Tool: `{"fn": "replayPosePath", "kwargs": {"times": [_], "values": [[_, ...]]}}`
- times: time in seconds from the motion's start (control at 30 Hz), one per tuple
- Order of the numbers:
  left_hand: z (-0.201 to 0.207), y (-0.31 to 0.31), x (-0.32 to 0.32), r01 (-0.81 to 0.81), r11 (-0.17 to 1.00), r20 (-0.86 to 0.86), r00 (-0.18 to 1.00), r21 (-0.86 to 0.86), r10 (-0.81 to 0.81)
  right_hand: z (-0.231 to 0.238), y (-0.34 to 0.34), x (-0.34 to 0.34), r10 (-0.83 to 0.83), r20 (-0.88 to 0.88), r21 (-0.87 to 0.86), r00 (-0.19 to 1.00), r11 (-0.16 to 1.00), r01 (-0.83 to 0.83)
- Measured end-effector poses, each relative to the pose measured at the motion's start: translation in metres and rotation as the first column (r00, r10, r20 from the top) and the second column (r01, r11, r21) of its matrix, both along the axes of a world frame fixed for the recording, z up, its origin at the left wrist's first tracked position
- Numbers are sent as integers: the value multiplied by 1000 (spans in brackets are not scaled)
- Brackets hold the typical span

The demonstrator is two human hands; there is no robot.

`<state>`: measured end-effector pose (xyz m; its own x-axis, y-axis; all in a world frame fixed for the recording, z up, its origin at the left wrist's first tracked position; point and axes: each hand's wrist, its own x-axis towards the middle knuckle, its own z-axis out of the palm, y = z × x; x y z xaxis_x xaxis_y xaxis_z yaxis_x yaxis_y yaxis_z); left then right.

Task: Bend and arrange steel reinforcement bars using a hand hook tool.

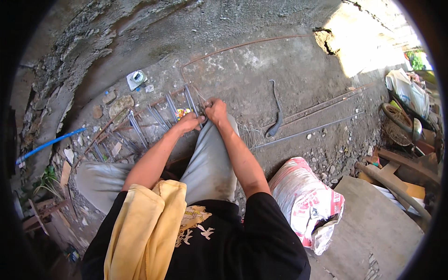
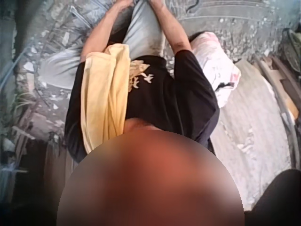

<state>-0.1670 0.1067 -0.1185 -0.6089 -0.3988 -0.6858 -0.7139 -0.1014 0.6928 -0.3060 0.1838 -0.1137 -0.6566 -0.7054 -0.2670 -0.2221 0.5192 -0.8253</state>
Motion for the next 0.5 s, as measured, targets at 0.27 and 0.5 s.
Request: {"fn": "replayPosePath", "kwargs": {"times": [0.27,0.5], "values": [[14,-2,0,-47,997,-10,999,67,48,-11,-1,2,-17,-19,-67,1000,998,16],[23,4,-3,-30,1000,-28,999,6,30,-6,-7,0,-169,-14,-7,985,986,169]]}}
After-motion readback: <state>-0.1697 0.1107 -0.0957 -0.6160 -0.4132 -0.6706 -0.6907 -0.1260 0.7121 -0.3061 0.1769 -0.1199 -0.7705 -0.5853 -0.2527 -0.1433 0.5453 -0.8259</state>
